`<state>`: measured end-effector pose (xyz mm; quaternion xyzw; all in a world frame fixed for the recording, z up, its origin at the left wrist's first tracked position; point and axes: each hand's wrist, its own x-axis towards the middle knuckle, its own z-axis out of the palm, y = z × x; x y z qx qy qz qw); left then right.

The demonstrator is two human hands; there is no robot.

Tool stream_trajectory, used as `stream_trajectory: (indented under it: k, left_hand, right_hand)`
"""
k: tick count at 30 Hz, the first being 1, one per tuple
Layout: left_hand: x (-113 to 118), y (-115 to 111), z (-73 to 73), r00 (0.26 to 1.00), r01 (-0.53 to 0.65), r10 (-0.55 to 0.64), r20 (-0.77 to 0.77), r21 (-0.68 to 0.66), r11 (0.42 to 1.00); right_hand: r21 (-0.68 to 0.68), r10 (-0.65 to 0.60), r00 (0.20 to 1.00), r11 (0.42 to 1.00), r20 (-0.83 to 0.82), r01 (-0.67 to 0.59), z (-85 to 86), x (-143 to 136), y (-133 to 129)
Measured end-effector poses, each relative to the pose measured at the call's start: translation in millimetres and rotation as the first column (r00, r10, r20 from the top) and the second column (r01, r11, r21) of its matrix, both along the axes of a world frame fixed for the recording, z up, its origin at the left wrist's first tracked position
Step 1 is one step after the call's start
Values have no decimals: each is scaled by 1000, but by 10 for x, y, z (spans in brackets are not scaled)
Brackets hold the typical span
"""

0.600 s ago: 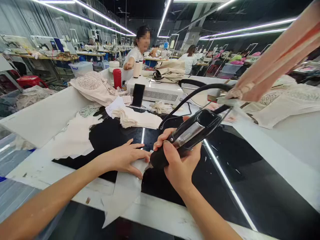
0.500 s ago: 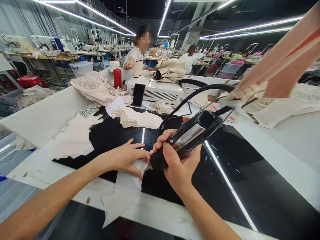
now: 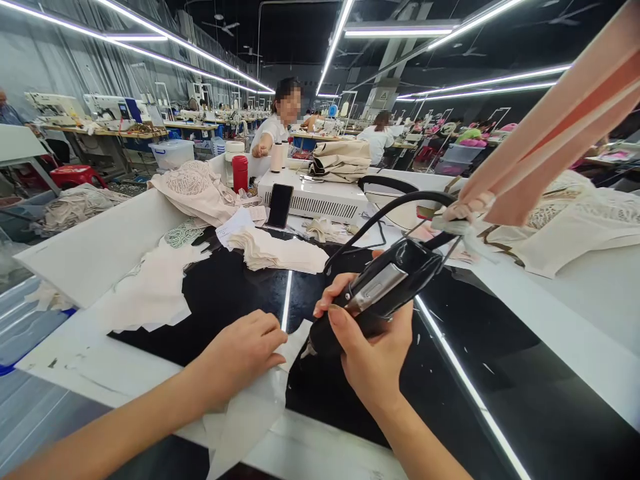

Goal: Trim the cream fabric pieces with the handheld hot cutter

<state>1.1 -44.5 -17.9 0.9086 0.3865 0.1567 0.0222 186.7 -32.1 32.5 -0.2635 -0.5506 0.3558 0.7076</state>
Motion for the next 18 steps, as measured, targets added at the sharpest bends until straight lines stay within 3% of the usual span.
stream_trajectory:
  k: [2, 6, 18]
  left_hand:
    - [11, -124, -31, 996, -53, 59, -74, 79, 995]
    - [19, -228, -116, 988, -37, 60, -140, 161, 986]
    - [1, -232, -248, 994, -54, 70, -82, 183, 982]
  right_hand:
    - [2, -13, 1000, 1000, 15, 13, 29, 19, 5]
    - [-6, -41, 999, 999, 31, 41, 70, 41, 25]
    - [-14, -52, 995, 998, 81, 53, 99, 65, 14]
